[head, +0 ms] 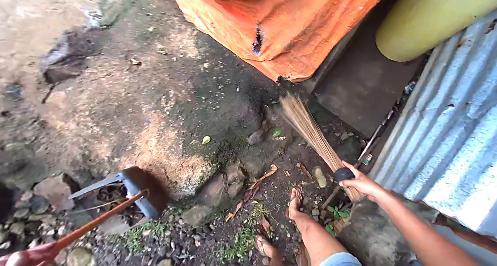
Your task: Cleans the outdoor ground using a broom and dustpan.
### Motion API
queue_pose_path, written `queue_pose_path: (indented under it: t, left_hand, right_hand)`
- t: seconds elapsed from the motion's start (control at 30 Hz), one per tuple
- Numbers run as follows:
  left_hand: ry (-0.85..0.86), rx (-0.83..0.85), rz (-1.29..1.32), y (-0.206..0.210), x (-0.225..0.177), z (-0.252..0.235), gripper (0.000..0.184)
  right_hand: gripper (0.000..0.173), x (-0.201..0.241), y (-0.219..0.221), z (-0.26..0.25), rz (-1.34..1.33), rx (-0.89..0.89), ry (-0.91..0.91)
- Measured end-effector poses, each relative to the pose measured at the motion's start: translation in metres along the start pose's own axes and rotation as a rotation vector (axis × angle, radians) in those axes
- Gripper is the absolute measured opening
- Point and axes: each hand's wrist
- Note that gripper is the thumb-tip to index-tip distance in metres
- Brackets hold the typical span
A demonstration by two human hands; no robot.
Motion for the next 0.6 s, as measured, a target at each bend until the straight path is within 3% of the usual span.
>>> queue_pose_path:
  t: [0.07, 0.13, 0.27, 0.37, 0.43, 0.6]
  left_hand:
    - [0.065, 0.031, -0.038, -0.011, 0.014, 0.003, 0.01]
    - [-0.01, -0.015, -0.112, -0.018, 0.009, 0.016, 0.013]
    - [-0.101, -0.061, -0.175, -0.06, 0.005, 0.031, 0.02]
    - [-0.099, -0.055, -0.147, -0.117, 0.015, 0.054, 0.024]
    - [-0.091, -0.01, -0.129, -0.152, 0.017, 0.075, 0.032]
    - [-0.115, 0.188, -0.058, -0.222, 0.039, 0.148, 0.038]
  right_hand:
    - [0.105, -0.006, 0.037, -0.038, 0.046, -0.026, -0.002]
    - [0.103, -0.017, 0.069, -0.048, 0.099, 0.041, 0.076]
    - [0.085, -0.023, 0.066, 0.032, 0.096, 0.22, 0.161]
    - [0.086, -0.001, 0.059, 0.088, 0.189, 0.249, 0.013]
    - [0.09, 0.029, 0.083, 0.094, 0.317, 0.265, -0.116]
    - [0.101, 0.078, 0.209, 0.016, 0.544, 0.263, -0.308]
Point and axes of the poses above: each hand's wrist, its own z-axis away from the middle knuckle, its own y-axis out of the palm, x = y × z, and after that the axes turned 11 degrees about -z, right-handed
